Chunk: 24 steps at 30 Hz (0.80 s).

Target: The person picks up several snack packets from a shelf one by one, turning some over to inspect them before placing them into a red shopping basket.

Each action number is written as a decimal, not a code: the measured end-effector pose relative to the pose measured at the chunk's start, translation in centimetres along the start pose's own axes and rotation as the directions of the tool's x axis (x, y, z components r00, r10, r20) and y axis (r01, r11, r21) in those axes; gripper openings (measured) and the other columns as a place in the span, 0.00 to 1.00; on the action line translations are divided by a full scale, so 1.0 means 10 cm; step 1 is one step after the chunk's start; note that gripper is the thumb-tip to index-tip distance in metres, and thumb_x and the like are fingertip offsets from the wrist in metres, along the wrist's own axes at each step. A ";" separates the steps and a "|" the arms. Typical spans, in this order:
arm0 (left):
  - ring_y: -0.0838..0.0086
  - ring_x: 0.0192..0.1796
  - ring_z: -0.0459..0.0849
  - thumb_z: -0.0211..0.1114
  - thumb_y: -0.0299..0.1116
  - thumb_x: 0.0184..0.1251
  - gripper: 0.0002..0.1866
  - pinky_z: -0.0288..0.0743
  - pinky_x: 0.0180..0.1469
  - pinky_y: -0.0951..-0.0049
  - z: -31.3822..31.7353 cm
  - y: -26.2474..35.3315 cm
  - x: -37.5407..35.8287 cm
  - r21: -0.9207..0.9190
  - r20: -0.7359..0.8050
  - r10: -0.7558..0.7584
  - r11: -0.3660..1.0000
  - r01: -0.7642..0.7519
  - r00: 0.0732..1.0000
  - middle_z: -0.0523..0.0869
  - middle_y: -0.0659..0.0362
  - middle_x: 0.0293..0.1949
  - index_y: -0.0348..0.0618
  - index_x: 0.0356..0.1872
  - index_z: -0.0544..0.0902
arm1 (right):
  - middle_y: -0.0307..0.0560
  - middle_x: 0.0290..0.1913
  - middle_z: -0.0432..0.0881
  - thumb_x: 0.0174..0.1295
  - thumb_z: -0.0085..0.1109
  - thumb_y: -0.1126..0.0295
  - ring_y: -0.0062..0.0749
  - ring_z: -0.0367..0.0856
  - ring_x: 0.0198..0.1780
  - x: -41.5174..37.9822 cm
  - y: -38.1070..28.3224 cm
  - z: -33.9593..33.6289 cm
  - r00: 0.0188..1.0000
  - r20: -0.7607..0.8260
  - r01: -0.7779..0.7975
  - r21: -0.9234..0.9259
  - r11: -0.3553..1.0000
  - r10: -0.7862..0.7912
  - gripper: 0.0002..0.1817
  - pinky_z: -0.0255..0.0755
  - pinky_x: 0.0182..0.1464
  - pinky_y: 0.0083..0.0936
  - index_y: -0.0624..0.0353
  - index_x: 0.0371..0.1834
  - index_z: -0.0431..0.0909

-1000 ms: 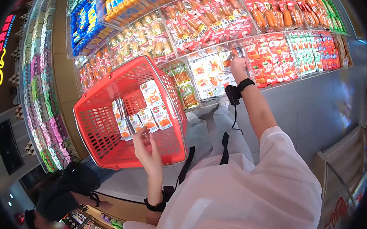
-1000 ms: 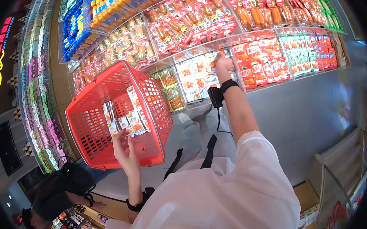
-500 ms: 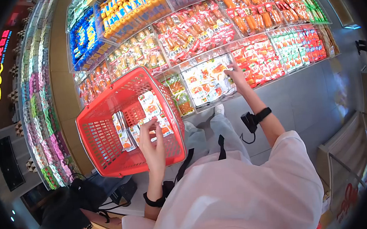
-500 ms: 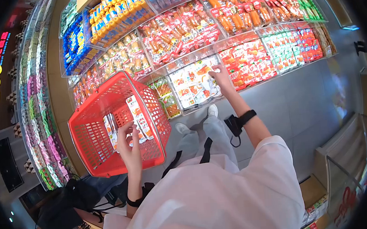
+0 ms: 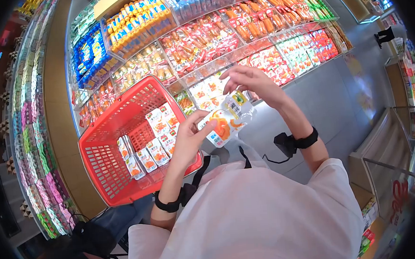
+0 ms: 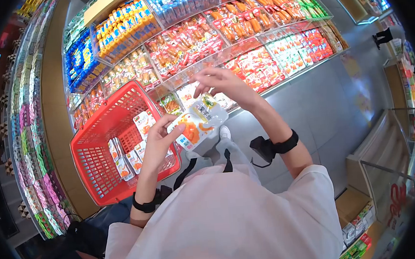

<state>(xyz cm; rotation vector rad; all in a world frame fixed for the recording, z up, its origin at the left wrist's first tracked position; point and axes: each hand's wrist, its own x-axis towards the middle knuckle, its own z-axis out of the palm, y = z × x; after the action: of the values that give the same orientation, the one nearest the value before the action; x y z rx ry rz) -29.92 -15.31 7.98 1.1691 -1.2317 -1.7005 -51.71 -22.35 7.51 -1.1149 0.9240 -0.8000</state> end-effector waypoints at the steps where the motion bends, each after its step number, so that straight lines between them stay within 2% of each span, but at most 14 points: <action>1: 0.86 0.40 0.75 0.61 0.25 0.60 0.10 0.67 0.40 0.85 -0.04 -0.04 -0.01 -0.065 -0.028 0.016 0.998 -0.018 0.999 0.80 0.63 0.38 0.37 0.42 0.74 | 0.40 0.34 0.80 0.67 0.41 0.57 0.16 0.75 0.36 -0.02 -0.01 0.00 0.997 -0.072 0.035 -0.048 0.998 -0.039 0.19 0.67 0.33 0.15 0.62 0.48 0.72; 4: 0.84 0.41 0.78 0.59 0.22 0.61 0.08 0.69 0.42 0.85 -0.10 -0.02 -0.08 -0.187 -0.128 0.018 0.981 -0.042 0.992 0.81 0.59 0.39 0.37 0.40 0.72 | 0.42 0.36 0.80 0.67 0.41 0.58 0.18 0.76 0.36 -0.13 0.16 0.06 0.982 -0.183 -0.025 0.091 0.996 0.041 0.19 0.68 0.32 0.15 0.63 0.48 0.71; 5: 0.83 0.41 0.78 0.59 0.22 0.61 0.08 0.70 0.42 0.84 -0.13 -0.04 -0.08 -0.194 -0.150 0.021 0.980 -0.050 0.988 0.81 0.59 0.39 0.38 0.40 0.72 | 0.43 0.36 0.80 0.67 0.40 0.58 0.20 0.77 0.37 -0.20 0.17 0.17 0.989 -0.139 -0.043 0.092 0.995 0.056 0.19 0.68 0.31 0.17 0.64 0.48 0.71; 7: 0.83 0.41 0.79 0.58 0.22 0.61 0.07 0.71 0.41 0.83 -0.16 -0.05 -0.12 -0.218 -0.185 0.007 0.975 -0.048 0.983 0.81 0.58 0.39 0.39 0.38 0.70 | 0.43 0.37 0.79 0.66 0.44 0.60 0.20 0.77 0.38 -0.30 0.23 0.40 0.997 -0.041 -0.064 0.110 0.992 0.069 0.18 0.68 0.28 0.16 0.64 0.46 0.72; 9: 0.83 0.41 0.79 0.58 0.23 0.61 0.07 0.71 0.40 0.83 -0.18 -0.10 -0.15 -0.186 -0.197 -0.011 0.982 -0.026 0.980 0.81 0.58 0.39 0.39 0.38 0.70 | 0.40 0.35 0.78 0.64 0.49 0.63 0.18 0.76 0.37 -0.30 0.34 0.56 0.992 -0.032 -0.110 0.193 0.975 0.118 0.13 0.67 0.25 0.14 0.62 0.42 0.73; 11: 0.83 0.40 0.79 0.58 0.23 0.62 0.08 0.71 0.38 0.84 -0.18 -0.12 -0.19 -0.154 -0.192 -0.013 0.988 -0.017 0.981 0.81 0.59 0.38 0.38 0.39 0.70 | 0.40 0.34 0.78 0.64 0.50 0.65 0.16 0.75 0.35 -0.25 0.45 0.62 0.991 -0.055 -0.108 0.221 0.969 0.123 0.11 0.66 0.23 0.13 0.61 0.41 0.74; 14: 0.84 0.38 0.78 0.58 0.24 0.62 0.08 0.71 0.37 0.83 -0.27 -0.28 -0.24 0.052 -0.076 0.031 0.998 -0.027 0.997 0.81 0.60 0.37 0.37 0.41 0.71 | 0.37 0.31 0.76 0.63 0.51 0.67 0.14 0.73 0.32 -0.18 0.51 0.62 0.985 -0.082 -0.127 0.260 0.957 0.153 0.09 0.64 0.21 0.13 0.60 0.41 0.73; 15: 0.85 0.37 0.77 0.59 0.27 0.62 0.09 0.71 0.38 0.83 -0.28 -0.30 -0.27 0.028 -0.043 0.011 1.000 -0.010 0.999 0.80 0.61 0.37 0.37 0.42 0.72 | 0.37 0.31 0.76 0.63 0.50 0.67 0.14 0.73 0.32 -0.16 0.45 0.61 0.984 -0.085 -0.128 0.277 0.952 0.157 0.09 0.64 0.21 0.12 0.60 0.41 0.72; 16: 0.84 0.37 0.77 0.58 0.27 0.62 0.09 0.71 0.38 0.83 -0.29 -0.29 -0.29 0.048 -0.096 0.038 0.998 -0.033 0.995 0.80 0.61 0.37 0.37 0.43 0.73 | 0.37 0.31 0.76 0.64 0.49 0.67 0.14 0.73 0.32 -0.14 0.40 0.60 0.983 -0.089 -0.128 0.294 0.947 0.160 0.09 0.63 0.20 0.12 0.59 0.42 0.71; 17: 0.84 0.37 0.77 0.58 0.28 0.63 0.10 0.71 0.39 0.83 -0.30 -0.27 -0.31 0.069 -0.146 0.066 0.996 -0.057 0.987 0.80 0.61 0.37 0.37 0.43 0.73 | 0.36 0.26 0.72 0.65 0.47 0.63 0.16 0.69 0.26 -0.11 0.38 0.59 0.981 -0.070 -0.144 0.355 0.924 0.180 0.11 0.61 0.22 0.13 0.59 0.41 0.70; 19: 0.82 0.37 0.78 0.57 0.29 0.64 0.10 0.72 0.40 0.82 -0.36 -0.30 -0.36 0.187 -0.273 0.102 0.981 -0.051 0.957 0.79 0.60 0.37 0.37 0.44 0.73 | 0.35 0.22 0.67 0.65 0.44 0.62 0.18 0.65 0.23 -0.02 0.43 0.51 0.978 0.206 -0.162 0.671 0.724 0.027 0.11 0.59 0.23 0.12 0.58 0.40 0.69; 20: 0.81 0.38 0.78 0.57 0.30 0.64 0.10 0.72 0.41 0.81 -0.41 -0.35 -0.38 0.163 -0.312 0.090 0.986 -0.040 0.946 0.79 0.60 0.37 0.37 0.44 0.73 | 0.35 0.20 0.65 0.65 0.43 0.61 0.19 0.63 0.22 0.00 0.44 0.49 0.946 0.311 -0.205 0.787 0.582 -0.087 0.12 0.58 0.24 0.12 0.58 0.39 0.68; 21: 0.81 0.38 0.79 0.57 0.30 0.64 0.10 0.72 0.41 0.81 -0.46 -0.41 -0.40 0.139 -0.351 0.078 0.990 -0.030 0.933 0.80 0.59 0.37 0.37 0.44 0.73 | 0.36 0.17 0.60 0.64 0.41 0.60 0.21 0.57 0.20 0.02 0.36 0.52 0.940 0.335 -0.253 0.809 0.530 -0.063 0.13 0.55 0.24 0.11 0.59 0.36 0.67; 24: 0.81 0.38 0.79 0.57 0.30 0.64 0.09 0.72 0.38 0.80 -0.60 -0.64 -0.45 0.095 -0.390 0.037 0.995 0.000 0.920 0.80 0.60 0.37 0.38 0.43 0.74 | 0.37 0.17 0.61 0.64 0.41 0.60 0.20 0.58 0.20 0.08 0.29 0.64 0.861 0.470 -0.372 0.841 0.393 -0.192 0.14 0.55 0.23 0.12 0.61 0.33 0.65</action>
<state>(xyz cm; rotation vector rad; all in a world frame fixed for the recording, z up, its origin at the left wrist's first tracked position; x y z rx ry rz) -23.10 -11.25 2.22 1.4650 -1.0736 -1.3194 -45.34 -19.92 5.64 -0.1864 -0.0297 -0.6992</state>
